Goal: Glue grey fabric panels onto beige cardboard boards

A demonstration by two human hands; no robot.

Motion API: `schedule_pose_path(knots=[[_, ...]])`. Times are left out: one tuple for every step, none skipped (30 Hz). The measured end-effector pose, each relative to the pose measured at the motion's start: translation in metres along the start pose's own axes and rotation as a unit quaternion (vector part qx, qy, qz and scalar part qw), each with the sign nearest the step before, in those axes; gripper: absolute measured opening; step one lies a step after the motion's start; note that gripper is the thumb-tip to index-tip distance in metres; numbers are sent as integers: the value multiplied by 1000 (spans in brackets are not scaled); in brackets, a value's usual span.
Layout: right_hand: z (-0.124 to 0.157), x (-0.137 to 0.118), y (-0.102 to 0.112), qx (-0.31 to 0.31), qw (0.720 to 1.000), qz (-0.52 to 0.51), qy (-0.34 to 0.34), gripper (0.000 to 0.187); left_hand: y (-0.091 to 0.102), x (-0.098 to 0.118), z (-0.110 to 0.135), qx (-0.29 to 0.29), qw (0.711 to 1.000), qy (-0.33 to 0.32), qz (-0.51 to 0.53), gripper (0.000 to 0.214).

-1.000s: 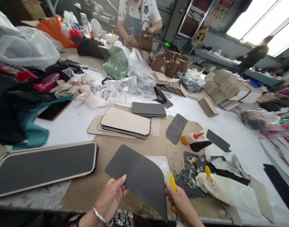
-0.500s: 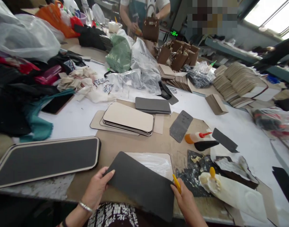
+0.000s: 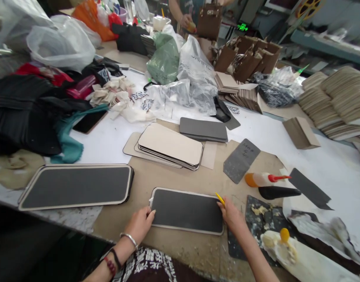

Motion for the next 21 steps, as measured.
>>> schedule_pose_path(knots=[[-3,0,-3,-2,1000,2,2,19,0,0,0,2,1000,1,1,27],[-5,0,-6,-5,1000,1,4,19,0,-1,0,3,1000,2,3,27],[-7,1,-8,-6,1000,-3,6,19,0,-2,1,4,1000,5,5,27],[-9,2,-11,-7,1000,-9,9,20,-1,-3,1,4,1000,9,5,27],[-11,2,-13,-7,1000,-15,12,20,-2,-4,0,2,1000,14,3,27],[-12,3,-14,-6,1000,-22,15,19,-3,-6,0,0,1000,19,-2,27],[-14,3,-15,-3,999,-28,17,19,-4,-7,-1,-3,1000,23,-7,26],[-16,3,-15,1,999,-33,19,18,-5,-9,-1,-6,999,28,-14,26],[-17,4,-16,5,999,-38,20,17,-6,-10,-2,-9,999,32,-20,25],[-19,4,-16,7,999,-43,22,17,-7,-11,-3,-10,999,36,-24,25],[-20,5,-16,8,999,-48,24,16,-7,-12,-3,-10,999,38,-26,25],[-22,5,-17,7,998,-52,27,16,-7,-13,-3,-7,999,38,-26,25],[-24,6,-18,4,998,-56,29,16,-7,-13,-3,-5,999,38,-25,25],[-25,6,-19,1,998,-57,30,16,-7,-13,-3,-1,999,38,-23,26],[-26,7,-20,-3,998,-56,30,16,-7,-13,-2,1,999,38,-21,26],[-27,7,-21,-6,998,-54,28,16,-6,-13,-2,4,999,39,-19,26],[-27,7,-20,-9,998,-52,25,16,-6,-13,-1,7,999,39,-18,26],[-26,6,-19,-11,998,-49,22,17,-5,-13,-1,9,999,39,-19,26],[-25,5,-17,-14,999,-47,20,17,-5,-13,-1,11,999,38,-20,26],[-23,4,-15,-16,999,-45,19,17,-4,-13,0,11,999,36,-23,26],[-21,1,-12,-20,999,-44,19,18,-4,-12,0,11,999,34,-26,26]])
Point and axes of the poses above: each hand's wrist, its own z-axis away from the middle knuckle, its own y-axis out of the back of the hand, x = y × z, the point moved 8 cm from there along -z, towards the middle knuckle, and after that the axes turned 11 degrees about -y, right-handed, at the moved point
